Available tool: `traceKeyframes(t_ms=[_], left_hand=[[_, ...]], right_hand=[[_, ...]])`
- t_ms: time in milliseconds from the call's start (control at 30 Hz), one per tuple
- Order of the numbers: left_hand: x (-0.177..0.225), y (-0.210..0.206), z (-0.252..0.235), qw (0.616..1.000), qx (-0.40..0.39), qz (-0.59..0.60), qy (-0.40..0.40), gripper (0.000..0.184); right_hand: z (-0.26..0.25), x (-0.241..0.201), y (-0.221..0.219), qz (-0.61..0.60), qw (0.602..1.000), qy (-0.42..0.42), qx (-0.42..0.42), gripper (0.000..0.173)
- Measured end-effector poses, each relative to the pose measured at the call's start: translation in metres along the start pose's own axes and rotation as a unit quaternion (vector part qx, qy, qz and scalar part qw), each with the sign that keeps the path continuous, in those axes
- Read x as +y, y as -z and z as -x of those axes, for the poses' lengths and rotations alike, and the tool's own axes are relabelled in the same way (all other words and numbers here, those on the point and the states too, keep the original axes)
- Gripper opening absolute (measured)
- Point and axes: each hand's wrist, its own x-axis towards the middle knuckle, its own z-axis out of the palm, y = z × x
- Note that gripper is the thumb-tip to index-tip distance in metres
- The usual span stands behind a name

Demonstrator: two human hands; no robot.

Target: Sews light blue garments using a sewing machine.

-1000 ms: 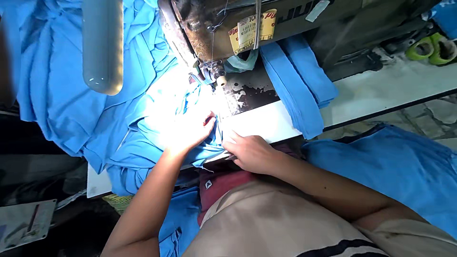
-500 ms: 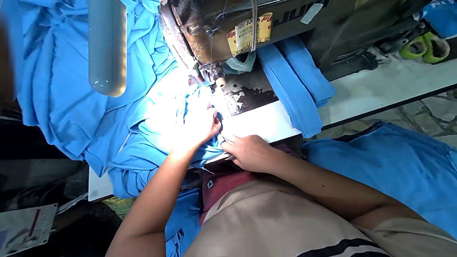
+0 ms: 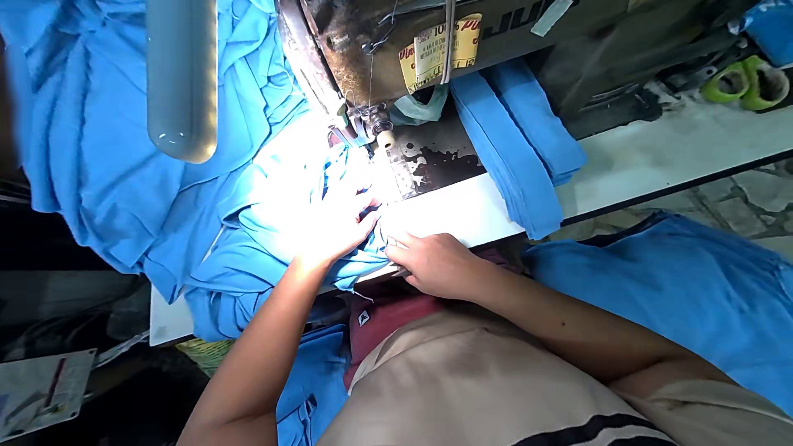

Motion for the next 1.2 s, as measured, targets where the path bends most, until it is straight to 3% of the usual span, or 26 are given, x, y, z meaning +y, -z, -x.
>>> traceKeyframes(t_ms=[200,267,367,533,733,867,1000,1200], left_hand=[[0.013,0.005,-0.004,0.998,-0.024,-0.052,0.026,0.030],[0.020,0.005,-0.011,0.993,-0.073,-0.087,0.035,0.027],[0.019,0.001,-0.016,0.988,-0.077,-0.136,0.015,0.019],[0.016,-0.003,-0.005,0.999,-0.011,0.011,0.052,0.025],[0.017,-0.001,0.003,0.999,-0.016,0.013,0.039,0.017],[0.012,-0.002,0.000,1.000,-0.003,-0.010,0.023,0.022],[0.009,-0.001,-0.001,0.999,-0.023,-0.038,-0.024,0.013],[0.013,0.007,0.009,0.996,-0.073,0.032,0.031,0.015]], right_hand=[[0.001,0.002,-0.004,0.005,0.999,0.016,0.031,0.018],[0.000,0.002,-0.004,0.009,0.999,0.016,0.033,0.019],[0.000,0.001,-0.003,0.008,1.000,0.009,0.026,0.023],[0.001,0.002,-0.004,0.002,0.999,0.017,0.038,0.021],[0.001,0.002,-0.004,0.012,0.999,0.021,0.044,0.021],[0.002,0.001,-0.003,0.001,0.999,0.013,0.032,0.023],[0.003,0.001,-0.006,0.012,0.999,0.007,0.050,0.022],[0.004,-0.002,-0.005,0.018,0.999,-0.019,0.031,0.024]])
